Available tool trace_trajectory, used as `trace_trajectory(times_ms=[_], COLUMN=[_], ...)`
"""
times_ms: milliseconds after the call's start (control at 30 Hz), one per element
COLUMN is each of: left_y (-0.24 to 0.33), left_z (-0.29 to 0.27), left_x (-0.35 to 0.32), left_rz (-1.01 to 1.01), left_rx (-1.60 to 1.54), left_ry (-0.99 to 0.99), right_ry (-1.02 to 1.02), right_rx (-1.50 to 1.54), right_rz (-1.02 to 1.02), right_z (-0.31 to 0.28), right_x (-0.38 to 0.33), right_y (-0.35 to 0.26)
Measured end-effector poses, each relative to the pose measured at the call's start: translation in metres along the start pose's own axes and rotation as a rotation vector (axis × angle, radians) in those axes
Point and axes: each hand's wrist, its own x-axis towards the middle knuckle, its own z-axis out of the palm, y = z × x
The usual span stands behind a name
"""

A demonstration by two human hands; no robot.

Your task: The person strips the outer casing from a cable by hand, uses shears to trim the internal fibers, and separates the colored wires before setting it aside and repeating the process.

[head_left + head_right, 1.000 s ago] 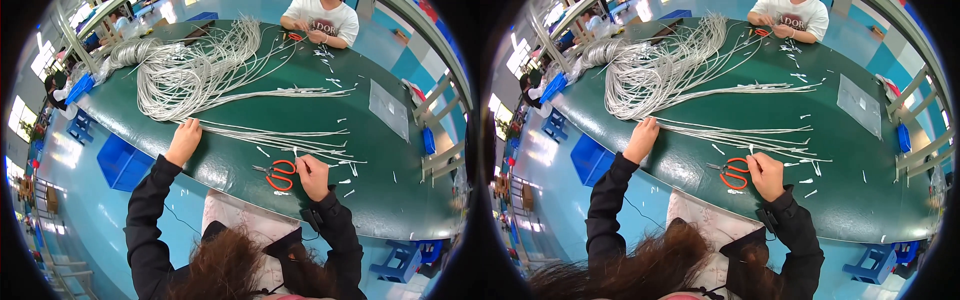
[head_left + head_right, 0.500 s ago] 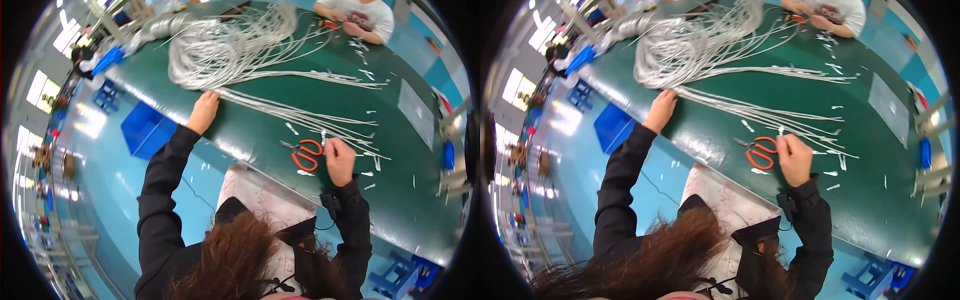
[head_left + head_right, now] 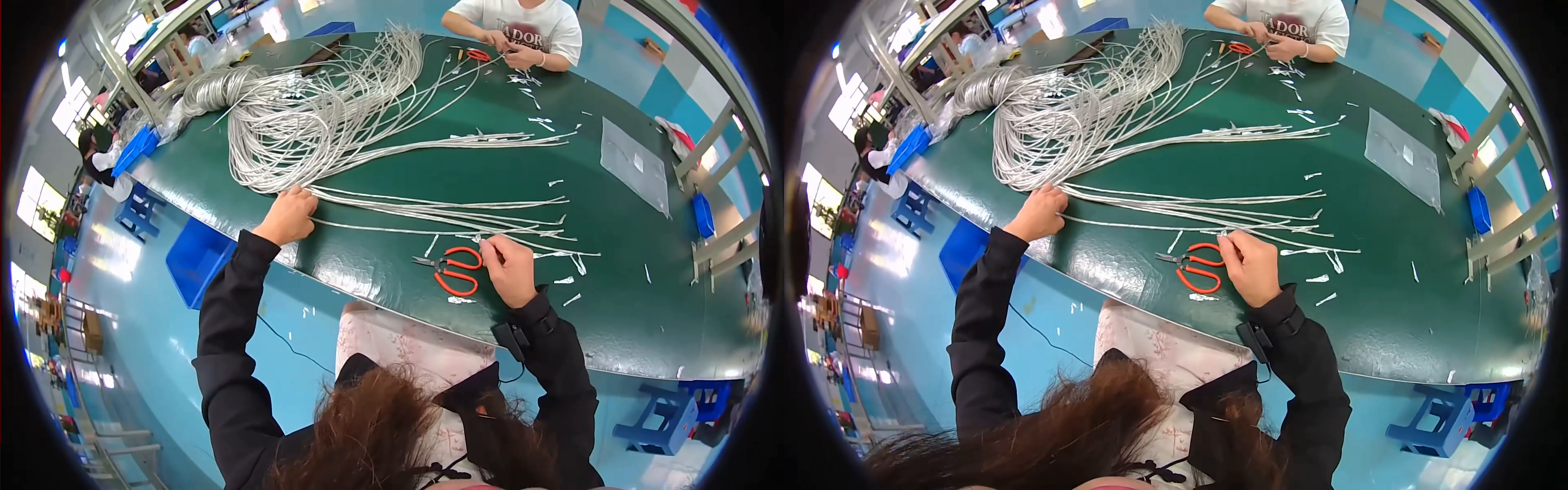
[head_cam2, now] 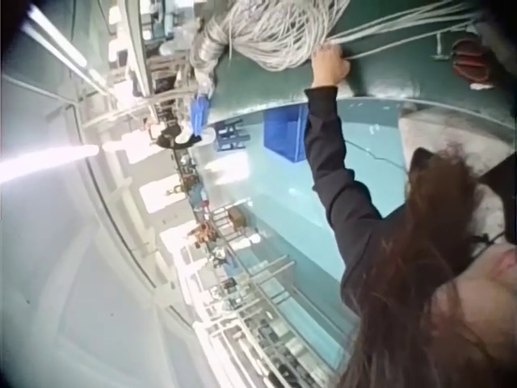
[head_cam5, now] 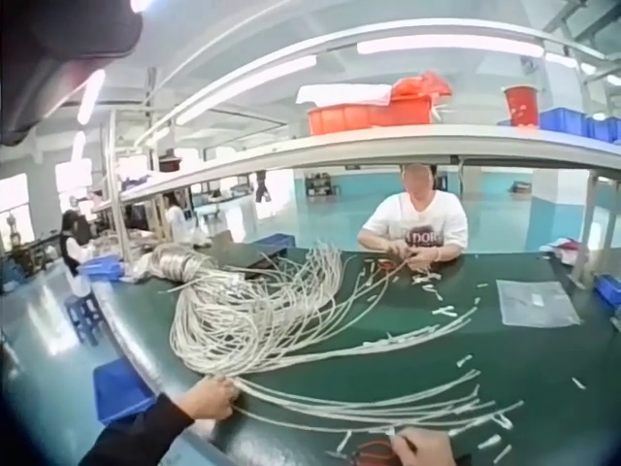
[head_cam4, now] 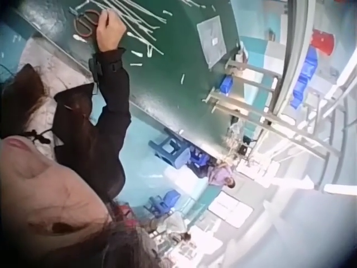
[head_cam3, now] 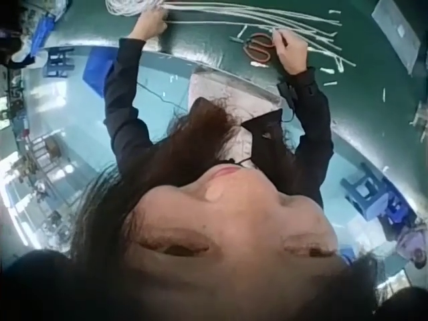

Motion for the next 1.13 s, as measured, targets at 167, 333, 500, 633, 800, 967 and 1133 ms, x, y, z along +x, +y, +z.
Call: trace_trajectory(times_ms=[167, 333, 500, 633, 800, 967, 1133], left_y=[0.049, 0.171, 0.175, 0.143, 0.16, 0.204, 0.205], left_z=[0.004, -0.006, -0.02, -0.022, -0.006, -0.003, -0.009], left_x=[-0.001, 0.023, 0.032, 0.005, -0.011, -0.013, -0.017], left_rz=[0.034, 0.373, 0.312, 0.041, -0.088, -0.143, -0.356], left_rx=[-0.378, -0.518, -0.53, -0.368, -0.36, -0.765, -1.179], left_ry=[-0.098, 0.195, 0.443, 0.436, 0.435, 0.415, 0.114], right_ry=[0.045, 0.157, -0.091, -0.095, -0.189, -0.119, -0.258], right_rx=[-0.087, -0.264, -0.237, -0.274, -0.279, -0.064, 0.362], right_rz=[-0.148, -0.573, -0.429, -0.44, -0.43, -0.386, 0.248], right_z=[-0.001, 0.003, -0.002, -0.008, 0.008, 0.027, 0.012], right_x=[0.004, 0.019, 0.003, 0.005, 0.012, 0.015, 0.017], right_y=[-0.01, -0.024, 0.001, 0.004, -0.01, -0.026, -0.025])
